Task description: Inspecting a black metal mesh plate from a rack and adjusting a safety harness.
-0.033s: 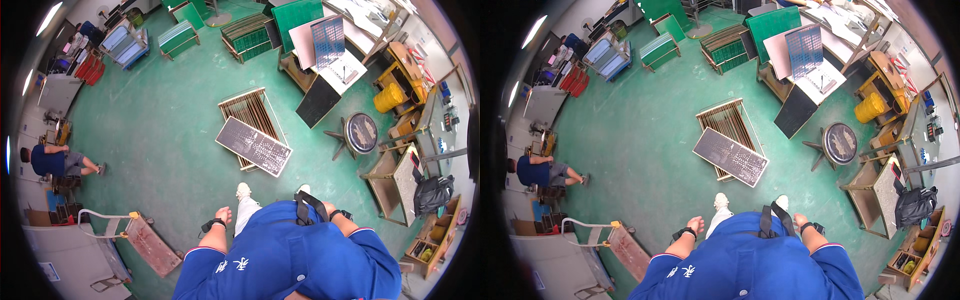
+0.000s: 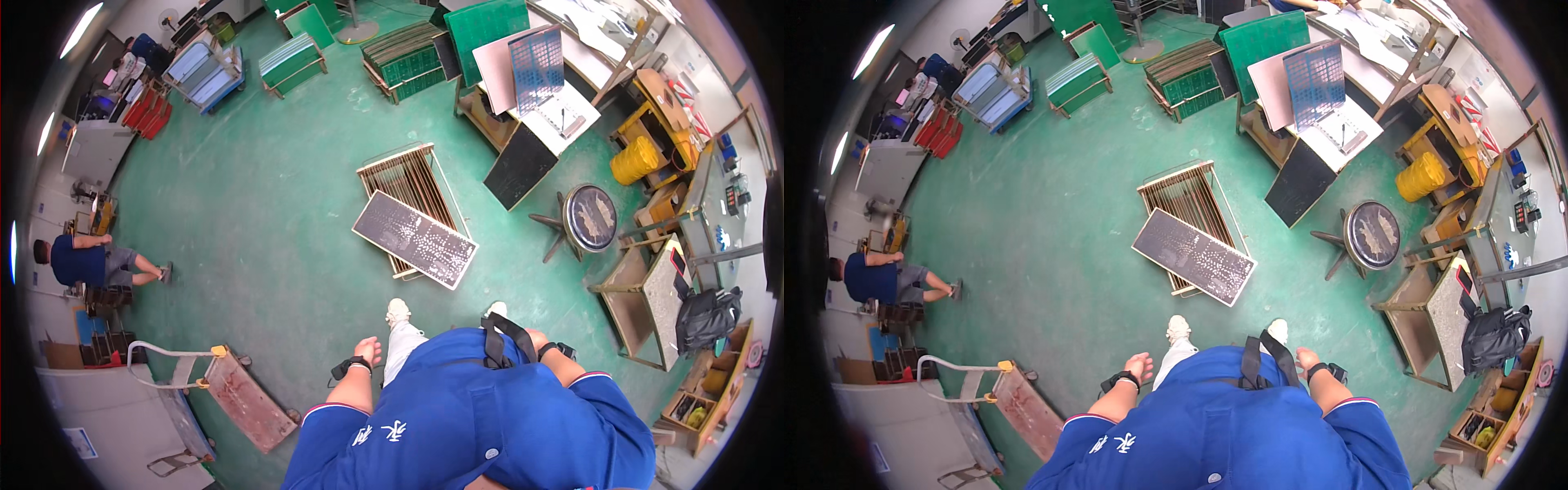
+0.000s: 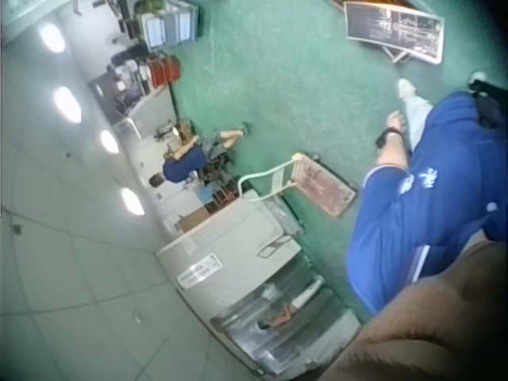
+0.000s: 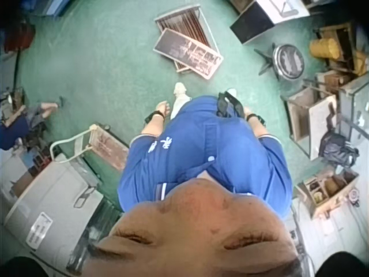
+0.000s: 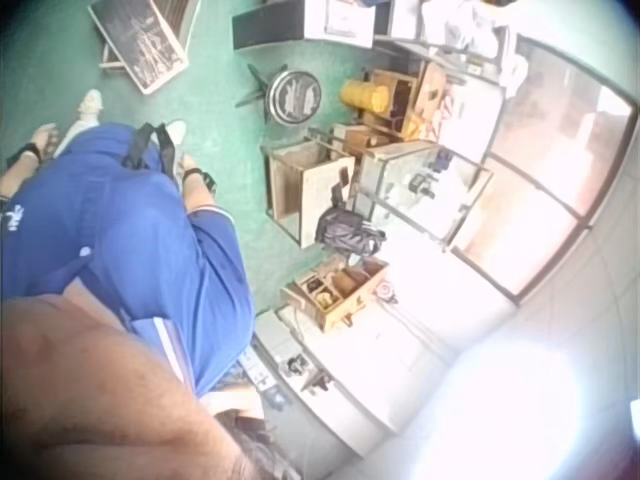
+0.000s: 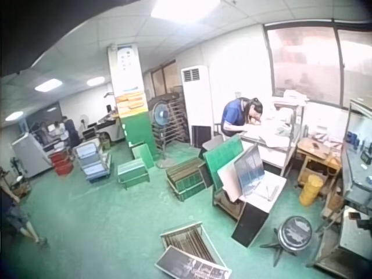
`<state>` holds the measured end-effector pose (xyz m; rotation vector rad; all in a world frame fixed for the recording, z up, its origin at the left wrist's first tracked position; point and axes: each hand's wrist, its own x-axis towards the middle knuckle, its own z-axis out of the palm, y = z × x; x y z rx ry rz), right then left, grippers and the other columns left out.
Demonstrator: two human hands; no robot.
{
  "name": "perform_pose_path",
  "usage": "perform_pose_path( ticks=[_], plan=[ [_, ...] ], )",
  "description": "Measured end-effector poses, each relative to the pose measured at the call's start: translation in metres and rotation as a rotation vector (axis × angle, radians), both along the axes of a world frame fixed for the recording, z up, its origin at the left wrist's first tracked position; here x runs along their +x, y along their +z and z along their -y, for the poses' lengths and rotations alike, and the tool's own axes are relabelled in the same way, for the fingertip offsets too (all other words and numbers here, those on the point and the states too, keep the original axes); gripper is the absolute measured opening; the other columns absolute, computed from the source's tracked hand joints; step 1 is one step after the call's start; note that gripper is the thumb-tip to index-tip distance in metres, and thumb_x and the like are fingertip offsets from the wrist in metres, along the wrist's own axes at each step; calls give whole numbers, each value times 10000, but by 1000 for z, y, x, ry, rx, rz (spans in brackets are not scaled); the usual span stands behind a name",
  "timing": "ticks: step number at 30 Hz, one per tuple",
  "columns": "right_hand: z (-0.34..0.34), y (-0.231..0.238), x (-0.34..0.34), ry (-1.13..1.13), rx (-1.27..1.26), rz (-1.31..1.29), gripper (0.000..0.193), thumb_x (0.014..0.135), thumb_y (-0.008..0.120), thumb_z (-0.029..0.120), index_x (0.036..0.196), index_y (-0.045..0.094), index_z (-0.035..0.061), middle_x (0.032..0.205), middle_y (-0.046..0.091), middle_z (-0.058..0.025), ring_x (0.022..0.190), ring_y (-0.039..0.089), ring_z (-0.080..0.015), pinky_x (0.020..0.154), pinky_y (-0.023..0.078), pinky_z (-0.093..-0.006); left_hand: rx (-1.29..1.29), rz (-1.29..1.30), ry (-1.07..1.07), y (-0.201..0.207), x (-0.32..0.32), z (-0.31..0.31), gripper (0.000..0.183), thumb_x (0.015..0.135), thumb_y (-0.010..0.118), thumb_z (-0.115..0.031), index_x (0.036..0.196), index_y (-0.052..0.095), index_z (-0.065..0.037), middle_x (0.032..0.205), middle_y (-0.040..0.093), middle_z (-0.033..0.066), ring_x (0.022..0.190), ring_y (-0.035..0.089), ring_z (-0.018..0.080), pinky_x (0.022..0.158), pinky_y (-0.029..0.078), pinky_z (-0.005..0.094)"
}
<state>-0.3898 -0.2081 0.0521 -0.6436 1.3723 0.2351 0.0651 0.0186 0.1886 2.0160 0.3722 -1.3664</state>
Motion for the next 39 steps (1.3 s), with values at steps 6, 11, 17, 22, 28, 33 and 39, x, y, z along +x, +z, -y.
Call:
perform_pose_path(
  ticks=[6, 11, 17, 22, 28, 33, 39],
  plan=[
    [8, 32, 23, -116, -67, -44, 268, 813, 428, 290, 1036, 458, 144, 936, 463, -11, 906, 448, -202, 763, 339, -496, -40, -30, -103, -9, -14, 12, 259, 833, 363, -177, 1055, 479, -112, 896, 554, 20, 759, 505, 128, 627, 428, 288],
    [21, 97, 58, 116, -189, -99, 202, 809, 453, 275, 956, 491, 142, 839, 493, 4, 843, 468, -165, 738, 350, -465, -55, -19, -42, 1, -10, 10, 260, 836, 356, -171, 1057, 477, -108, 937, 553, 41, 787, 513, 139, 653, 429, 288],
    [39, 139, 87, 82, -314, -151, 218, 796, 483, 294, 938, 499, 129, 800, 516, 10, 750, 491, -135, 649, 393, -377, -176, 0, 51, 22, 0, 42, 296, 847, 345, -178, 1118, 422, -86, 1047, 513, 87, 909, 510, 181, 715, 443, 303],
    [100, 173, 107, -239, -502, 160, 272, 819, 439, 205, 1078, 465, 127, 952, 532, -22, 822, 509, -125, 683, 418, -289, -294, 20, 125, 27, 11, 54, 319, 838, 350, -167, 1136, 402, -66, 1091, 486, 114, 951, 497, 207, 760, 431, 324],
    [143, 200, 116, -247, -642, 138, 253, 825, 420, 158, 1062, 481, 96, 958, 531, -26, 791, 511, -106, 661, 422, -254, -261, 21, 205, 17, 17, 48, 339, 817, 344, -125, 1146, 392, -59, 1121, 459, 133, 985, 474, 242, 802, 404, 365],
    [136, 191, 113, -214, -613, 65, 254, 814, 414, 126, 1057, 482, 94, 933, 530, -23, 768, 512, -106, 641, 421, -260, -272, 57, 285, 13, 25, 37, 344, 814, 334, -125, 1146, 387, -53, 1124, 454, 145, 996, 470, 258, 813, 399, 372],
    [121, 174, 112, -129, -541, -9, 271, 809, 423, 145, 1072, 460, 94, 906, 522, -16, 778, 511, -120, 674, 414, -290, -268, 77, 328, 17, 31, 27, 346, 813, 321, -120, 1145, 388, -50, 1129, 450, 151, 1004, 466, 267, 812, 398, 378]
  ],
)
